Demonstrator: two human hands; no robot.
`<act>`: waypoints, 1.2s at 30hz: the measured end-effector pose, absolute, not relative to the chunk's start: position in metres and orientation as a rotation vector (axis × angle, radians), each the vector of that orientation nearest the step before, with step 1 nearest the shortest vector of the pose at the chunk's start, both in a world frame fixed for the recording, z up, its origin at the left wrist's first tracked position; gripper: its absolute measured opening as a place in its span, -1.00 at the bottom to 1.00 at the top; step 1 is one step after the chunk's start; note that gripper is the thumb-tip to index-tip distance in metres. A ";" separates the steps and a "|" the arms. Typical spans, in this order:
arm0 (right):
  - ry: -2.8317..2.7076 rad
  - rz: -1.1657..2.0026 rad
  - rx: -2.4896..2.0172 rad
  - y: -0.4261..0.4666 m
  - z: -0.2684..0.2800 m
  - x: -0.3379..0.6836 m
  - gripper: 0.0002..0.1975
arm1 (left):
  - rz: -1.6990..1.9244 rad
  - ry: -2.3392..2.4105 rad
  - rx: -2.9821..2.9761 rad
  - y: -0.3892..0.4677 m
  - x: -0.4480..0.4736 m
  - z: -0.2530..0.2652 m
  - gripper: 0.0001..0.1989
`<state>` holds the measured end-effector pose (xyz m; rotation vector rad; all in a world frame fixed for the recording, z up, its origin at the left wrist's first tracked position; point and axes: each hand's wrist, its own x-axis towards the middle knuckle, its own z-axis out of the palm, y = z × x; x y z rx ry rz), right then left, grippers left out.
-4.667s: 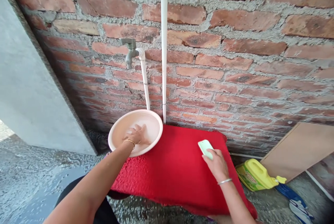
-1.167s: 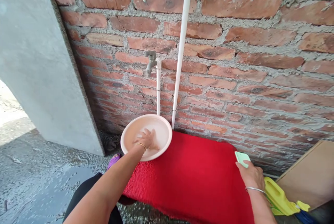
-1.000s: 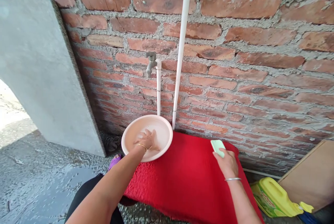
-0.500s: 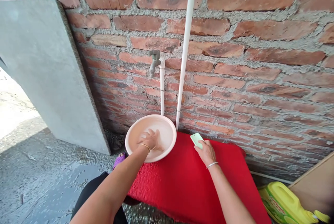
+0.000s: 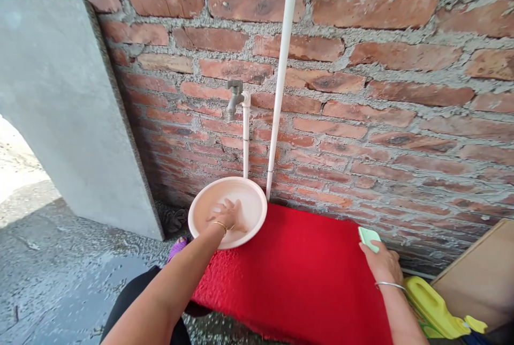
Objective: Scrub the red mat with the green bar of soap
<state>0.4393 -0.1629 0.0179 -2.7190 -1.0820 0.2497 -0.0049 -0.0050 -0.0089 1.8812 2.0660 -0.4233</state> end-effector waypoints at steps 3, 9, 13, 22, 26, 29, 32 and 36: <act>-1.305 0.285 -2.550 -0.152 0.009 0.377 -0.48 | -0.441 2.060 1.895 -0.005 -0.005 -0.010 0.25; -1.796 0.351 -2.124 -0.134 -0.020 0.219 -0.68 | -0.425 2.075 1.910 -0.003 -0.006 -0.016 0.24; -1.909 0.331 -2.029 -0.132 -0.027 0.184 -0.74 | -0.461 2.059 1.901 -0.003 -0.006 -0.014 0.27; -1.595 0.203 -2.366 -0.157 -0.018 0.324 -0.59 | -0.503 2.061 1.884 -0.009 -0.002 -0.002 0.26; -1.267 0.152 -2.516 -0.192 -0.025 0.420 -0.47 | -0.490 2.045 1.893 -0.009 -0.002 -0.002 0.23; -1.145 0.071 -2.583 -0.212 -0.030 0.462 -0.38 | -0.470 2.054 1.883 -0.008 -0.001 -0.001 0.24; -1.217 0.033 -2.483 -0.214 -0.033 0.451 -0.34 | -0.461 2.033 1.877 -0.009 -0.001 0.001 0.29; -1.469 0.157 -2.151 -0.193 -0.041 0.369 -0.47 | -0.415 2.018 1.872 -0.010 0.000 0.004 0.31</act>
